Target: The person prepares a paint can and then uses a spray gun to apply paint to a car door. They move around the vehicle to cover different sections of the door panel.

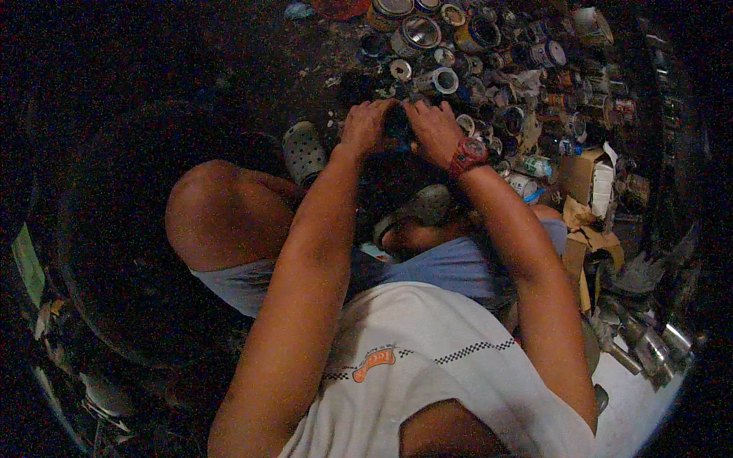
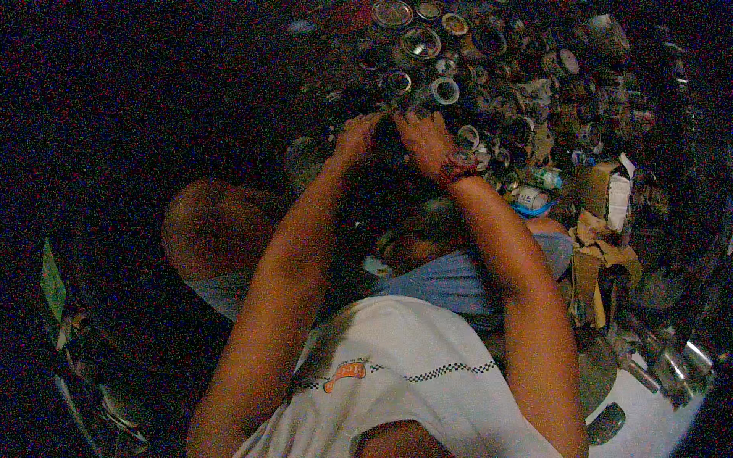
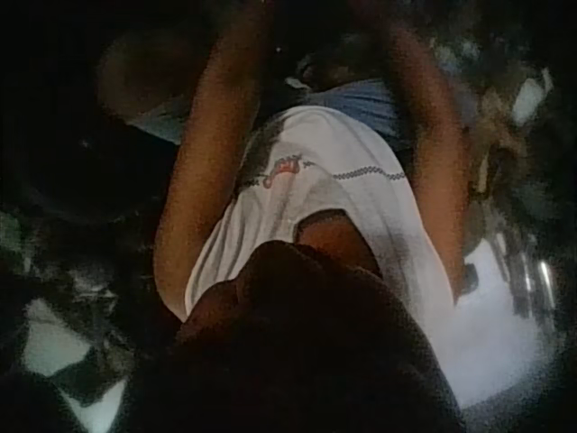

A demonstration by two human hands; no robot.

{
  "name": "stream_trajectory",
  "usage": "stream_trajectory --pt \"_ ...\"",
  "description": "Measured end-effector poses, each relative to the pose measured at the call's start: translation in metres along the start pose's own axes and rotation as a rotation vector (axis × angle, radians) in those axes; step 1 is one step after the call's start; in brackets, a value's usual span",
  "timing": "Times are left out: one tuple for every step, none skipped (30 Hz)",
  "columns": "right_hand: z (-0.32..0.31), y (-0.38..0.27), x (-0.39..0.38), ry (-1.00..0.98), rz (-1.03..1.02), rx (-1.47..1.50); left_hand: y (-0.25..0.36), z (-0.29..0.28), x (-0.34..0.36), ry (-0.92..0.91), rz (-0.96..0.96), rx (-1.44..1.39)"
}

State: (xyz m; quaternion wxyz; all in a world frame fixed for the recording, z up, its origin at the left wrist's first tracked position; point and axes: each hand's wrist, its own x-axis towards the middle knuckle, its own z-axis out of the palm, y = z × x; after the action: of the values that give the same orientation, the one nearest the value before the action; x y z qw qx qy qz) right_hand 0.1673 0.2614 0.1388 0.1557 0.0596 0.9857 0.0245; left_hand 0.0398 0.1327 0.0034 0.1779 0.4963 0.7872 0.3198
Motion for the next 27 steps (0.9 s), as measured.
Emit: stream_trajectory --pt "0.001 0.001 0.0 -0.013 -0.002 0.005 0.001 0.0 -0.001 -0.002 -0.003 0.004" --pt "0.003 0.001 0.001 -0.008 -0.004 -0.004 0.002 0.0 -0.003 -0.004 -0.007 0.008" --pt "0.006 0.002 0.001 -0.003 -0.007 -0.012 0.003 0.0 -0.004 -0.006 -0.01 0.012" --pt "0.008 0.001 0.002 0.003 -0.012 -0.02 0.001 0.001 -0.004 -0.001 -0.003 0.018" --pt "0.009 0.002 0.004 0.019 -0.025 -0.02 -0.001 0.001 -0.004 0.004 0.004 0.024" --pt "0.01 0.003 0.005 0.034 -0.037 -0.02 -0.003 0.001 -0.004 0.01 0.011 0.029" --pt "0.011 0.004 0.005 0.05 -0.049 -0.02 -0.003 0.0 -0.005 0.001 0.009 0.034" --pt "0.013 0.003 0.006 0.054 -0.049 -0.037 -0.003 -0.001 -0.005 -0.008 0.007 0.039" --pt "0.014 0.002 0.007 0.059 -0.049 -0.054 -0.003 -0.002 -0.004 -0.016 0.006 0.044" --pt "0.017 0.002 0.007 0.061 -0.046 -0.069 0.0 -0.005 -0.004 -0.025 0.005 0.038" --pt "0.02 0.003 0.006 0.083 -0.051 -0.071 0.003 -0.008 -0.004 -0.035 0.005 0.032" --pt "0.023 0.004 0.005 0.105 -0.055 -0.073 0.006 -0.011 -0.004 -0.045 0.004 0.027" --pt "0.022 0.003 0.006 0.129 -0.068 -0.079 0.002 -0.007 -0.005 -0.015 0.012 0.032" --pt "0.021 0.003 0.008 0.117 -0.068 -0.059 -0.003 -0.003 -0.007 0.015 0.02 0.038" --pt "0.02 0.003 0.009 0.104 -0.067 -0.039 -0.007 0.002 -0.008 0.045 0.029 0.043" --pt "0.013 0.0 0.011 0.09 -0.066 -0.018 -0.009 0.003 -0.008 0.042 0.019 0.041" --pt "0.006 -0.002 0.012 0.059 -0.066 -0.036 -0.01 0.005 -0.008 0.04 0.01 0.04" --pt "0.0 -0.006 0.013 0.029 -0.066 -0.055 -0.012 0.006 -0.008 0.038 -0.001 0.038" --pt "-0.005 -0.007 0.011 -0.004 -0.056 -0.073 -0.007 0.003 -0.008 0.014 -0.01 0.032" --pt "0.0 -0.005 0.011 0.011 -0.048 -0.057 -0.001 -0.001 -0.008 -0.01 -0.02 0.027" --pt "0.011 -0.001 0.011 0.026 -0.04 -0.041 0.003 -0.004 -0.007 -0.033 -0.03 0.022" --pt "0.01 -0.002 0.013 0.044 -0.041 -0.028 0.001 -0.002 -0.008 -0.023 -0.024 0.025" --pt "0.01 -0.002 0.014 0.03 -0.038 -0.025 -0.001 -0.001 -0.009 -0.013 -0.017 0.028" --pt "0.01 -0.003 0.015 0.016 -0.035 -0.023 -0.003 0.001 -0.009 -0.004 -0.01 0.031" --pt "0.008 -0.003 0.015 0.001 -0.027 -0.02 -0.002 0.001 -0.009 -0.004 -0.004 0.028" --pt "0.013 -0.001 0.015 0.02 -0.034 -0.024 0.0 0.0 -0.009 -0.004 0.004 0.025" --pt "0.021 0.001 0.015 0.04 -0.041 -0.028 0.0 0.001 -0.008 -0.005 0.014 0.037"
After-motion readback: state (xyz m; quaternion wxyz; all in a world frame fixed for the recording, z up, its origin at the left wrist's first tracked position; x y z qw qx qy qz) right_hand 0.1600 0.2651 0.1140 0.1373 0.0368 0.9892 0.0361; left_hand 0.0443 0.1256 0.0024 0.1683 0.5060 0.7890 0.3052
